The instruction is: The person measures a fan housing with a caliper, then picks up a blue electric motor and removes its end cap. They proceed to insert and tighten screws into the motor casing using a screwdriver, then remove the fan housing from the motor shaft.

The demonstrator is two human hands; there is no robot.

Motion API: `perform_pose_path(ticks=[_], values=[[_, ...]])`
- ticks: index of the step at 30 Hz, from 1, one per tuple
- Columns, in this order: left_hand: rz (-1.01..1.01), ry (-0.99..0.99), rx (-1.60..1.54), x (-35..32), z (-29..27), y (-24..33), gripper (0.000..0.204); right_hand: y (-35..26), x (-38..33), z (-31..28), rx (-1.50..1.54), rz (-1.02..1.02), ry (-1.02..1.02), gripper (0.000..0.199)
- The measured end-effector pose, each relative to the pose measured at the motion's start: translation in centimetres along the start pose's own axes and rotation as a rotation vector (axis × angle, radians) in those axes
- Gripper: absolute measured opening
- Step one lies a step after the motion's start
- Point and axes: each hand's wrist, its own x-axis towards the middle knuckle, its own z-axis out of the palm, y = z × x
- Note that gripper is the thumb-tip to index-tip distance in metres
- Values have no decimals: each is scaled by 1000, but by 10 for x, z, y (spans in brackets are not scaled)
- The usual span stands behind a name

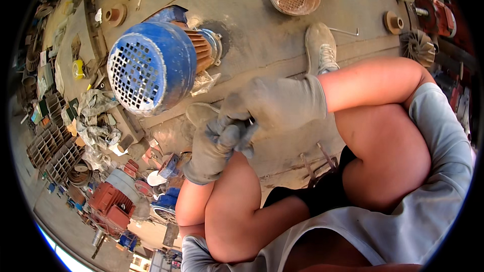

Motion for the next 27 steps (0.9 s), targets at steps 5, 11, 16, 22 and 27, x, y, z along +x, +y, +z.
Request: perform_pose_path(ticks=[5, 11, 16, 22, 27], values=[[265, 81, 244, -9, -5, -7, 66, 9, 3, -7, -93, 30, 215, 14], [942, 1078, 1202, -4, -24, 18, 108, 0, 1, -36, -49, 203, 323, 19], [930, 936, 1220, 42, -67, -8, 156, -21, -12, -63, -280, 206, 141, 22], [975, 893, 951, 51, -68, -2, 150, -24, 44, -64, -457, 238, 263, 23], [942, 849, 802, 54, -63, 2, 144, 17, 57, -14, 78, 83, 869, 29]])
